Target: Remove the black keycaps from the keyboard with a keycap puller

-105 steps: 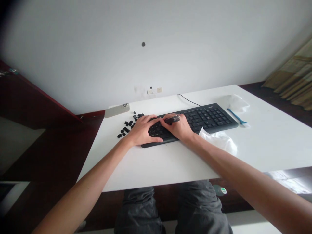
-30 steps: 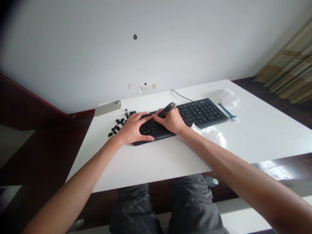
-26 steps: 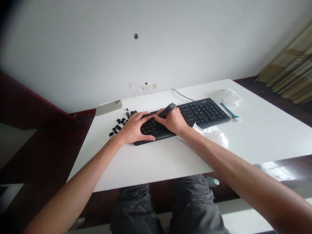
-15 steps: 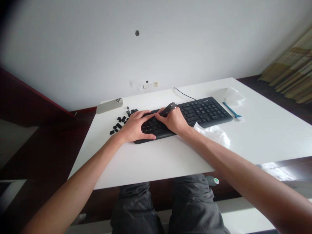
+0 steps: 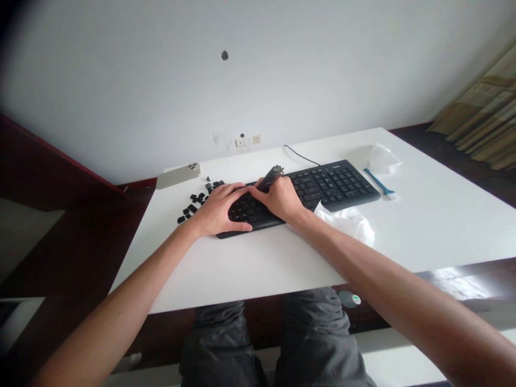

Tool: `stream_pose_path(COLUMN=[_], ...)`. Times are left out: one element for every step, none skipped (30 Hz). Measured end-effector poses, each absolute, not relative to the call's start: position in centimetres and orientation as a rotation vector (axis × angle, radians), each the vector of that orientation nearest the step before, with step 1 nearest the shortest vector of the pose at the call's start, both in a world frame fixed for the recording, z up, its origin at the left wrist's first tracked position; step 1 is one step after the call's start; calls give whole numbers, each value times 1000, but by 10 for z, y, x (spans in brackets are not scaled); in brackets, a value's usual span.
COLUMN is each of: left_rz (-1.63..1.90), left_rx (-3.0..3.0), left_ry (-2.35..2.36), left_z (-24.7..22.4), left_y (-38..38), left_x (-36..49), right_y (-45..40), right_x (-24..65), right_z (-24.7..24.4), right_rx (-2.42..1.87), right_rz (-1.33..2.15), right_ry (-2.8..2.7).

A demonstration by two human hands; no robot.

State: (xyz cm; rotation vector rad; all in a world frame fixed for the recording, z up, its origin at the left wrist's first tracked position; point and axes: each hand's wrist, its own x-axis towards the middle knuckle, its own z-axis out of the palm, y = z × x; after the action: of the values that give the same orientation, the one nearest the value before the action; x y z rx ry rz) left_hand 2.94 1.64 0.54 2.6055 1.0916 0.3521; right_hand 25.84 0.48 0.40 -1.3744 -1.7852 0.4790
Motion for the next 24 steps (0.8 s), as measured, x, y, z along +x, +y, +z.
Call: stream_pose_path(left_rz=[354, 353, 350, 344, 337, 327, 318, 312, 307, 304, 300, 297, 292, 293, 305, 332, 371, 422, 478, 530, 575, 614, 646, 671], left_rx=[2608, 2611, 2614, 2617, 2620, 2623, 2624, 2624, 2623, 2620, 2618, 2617, 2618, 2620, 2620, 2619, 2613, 2604, 2591, 2577, 2561, 2542, 2518, 2491], left_ry=[1089, 1085, 1078, 1068, 1058, 1048, 1042, 1040, 1044, 1053, 1061, 1067, 1068, 1065, 1062, 1062, 1067, 1079, 1093, 1108, 1121, 1132, 1141, 1147], left_z=[5, 5, 5, 4, 4, 4, 4, 4, 4, 4, 5, 5, 6, 7, 7, 8, 8, 8, 7, 7, 6, 5, 5, 6], left_y=[17, 17, 17, 18, 18, 18, 19, 19, 19, 19, 19, 18, 18, 18, 17, 17, 17, 17, 18, 19, 20, 21, 23, 24], left_x=[29, 29, 29, 29, 29, 28, 28, 28, 28, 28, 28, 27, 27, 27, 28, 28, 29, 31, 32, 34, 36, 38, 39, 40], right_y=[6, 7, 8, 8, 9, 9, 9, 9, 9, 9, 9, 10, 11, 12, 13, 14, 15, 16, 17, 18, 18, 19, 19, 20], right_x=[258, 257, 256, 256, 256, 256, 256, 257, 258, 259, 260, 262, 264, 266, 268, 269, 271, 271, 272, 272, 272, 272, 272, 272], right_z=[5, 5, 5, 5, 4, 4, 3, 2, 2, 3, 3, 4, 6, 7, 9, 10, 10, 11, 11, 11, 10, 10, 10, 10], right_rx=[-1400, -1422, -1434, -1437, -1432, -1423, -1414, -1407, -1397, -1383, -1364, -1346, -1337, -1341, -1357, -1379, -1398, -1408, -1407, -1400, -1390, -1384, -1387, -1399], right_rz=[491, 503, 512, 520, 525, 527, 531, 537, 546, 548, 542, 529, 515, 500, 489, 486, 489, 497, 507, 519, 532, 544, 557, 570], right_ry=[-1775, -1766, -1758, -1753, -1753, -1751, -1750, -1747, -1743, -1730, -1709, -1678, -1645, -1611, -1584, -1569, -1567, -1575, -1592, -1612, -1629, -1641, -1645, -1642])
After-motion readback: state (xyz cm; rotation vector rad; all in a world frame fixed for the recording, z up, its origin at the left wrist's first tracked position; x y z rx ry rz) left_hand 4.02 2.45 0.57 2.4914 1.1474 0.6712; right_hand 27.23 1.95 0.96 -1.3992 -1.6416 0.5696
